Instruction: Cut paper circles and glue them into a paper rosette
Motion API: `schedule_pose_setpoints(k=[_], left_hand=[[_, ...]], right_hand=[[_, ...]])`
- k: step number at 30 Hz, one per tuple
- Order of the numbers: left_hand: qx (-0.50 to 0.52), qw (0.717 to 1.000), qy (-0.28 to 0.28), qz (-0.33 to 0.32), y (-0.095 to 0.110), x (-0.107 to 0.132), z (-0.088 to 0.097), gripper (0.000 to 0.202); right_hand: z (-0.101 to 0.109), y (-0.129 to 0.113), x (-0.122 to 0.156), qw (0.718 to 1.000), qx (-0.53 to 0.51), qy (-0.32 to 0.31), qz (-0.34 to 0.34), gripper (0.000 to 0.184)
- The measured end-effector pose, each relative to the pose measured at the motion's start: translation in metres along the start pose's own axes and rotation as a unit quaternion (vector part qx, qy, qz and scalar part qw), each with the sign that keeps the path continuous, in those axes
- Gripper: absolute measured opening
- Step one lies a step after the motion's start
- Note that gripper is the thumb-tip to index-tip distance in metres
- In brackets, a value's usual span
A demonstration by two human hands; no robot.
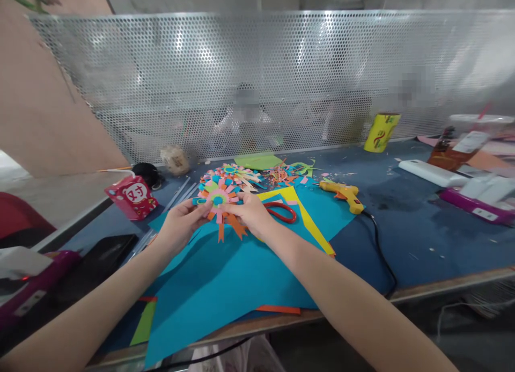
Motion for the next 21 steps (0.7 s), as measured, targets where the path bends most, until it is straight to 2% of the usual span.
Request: schedule_pose_setpoints(k=[4, 11, 14, 18, 21], left_hand=[[0.014, 1.0, 0.026, 0.01, -0.003, -0.003, 0.008, 0.032], [0.029, 0.999, 0.037, 0.006, 0.003, -0.008, 0.014, 0.033], [0.007, 0.999, 0.03, -0.011, 0.004, -0.009, 0.014, 0.034], [-0.06, 0.997, 0.016, -0.036, 0.005, -0.009, 0.007, 0.039], [-0.148, 0.987, -0.004, -0.053, 0.021, -0.003, 0.003, 0.05]], right_hand=[[-0.005, -0.002, 0.001, 0.999, 0.01, -0.03, 0.017, 0.054], [-0.015, -0.001, 0.008, 0.997, 0.027, -0.066, -0.011, 0.061], [-0.017, -0.001, 0.009, 0.996, 0.032, -0.077, -0.022, 0.059], [-0.014, -0.003, 0.01, 0.997, 0.046, -0.066, -0.021, 0.043], [-0.006, -0.007, 0.011, 0.997, 0.061, -0.038, -0.014, 0.031]])
Point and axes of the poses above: each hand's wrist, its own x-axis away from the middle knuckle, its own z-axis out of the back of the hand, y = z × x, the point moved 8 cm from there along -x, towards the middle knuckle, and after that the axes turned 10 degrees about x, right-handed, at the moved point
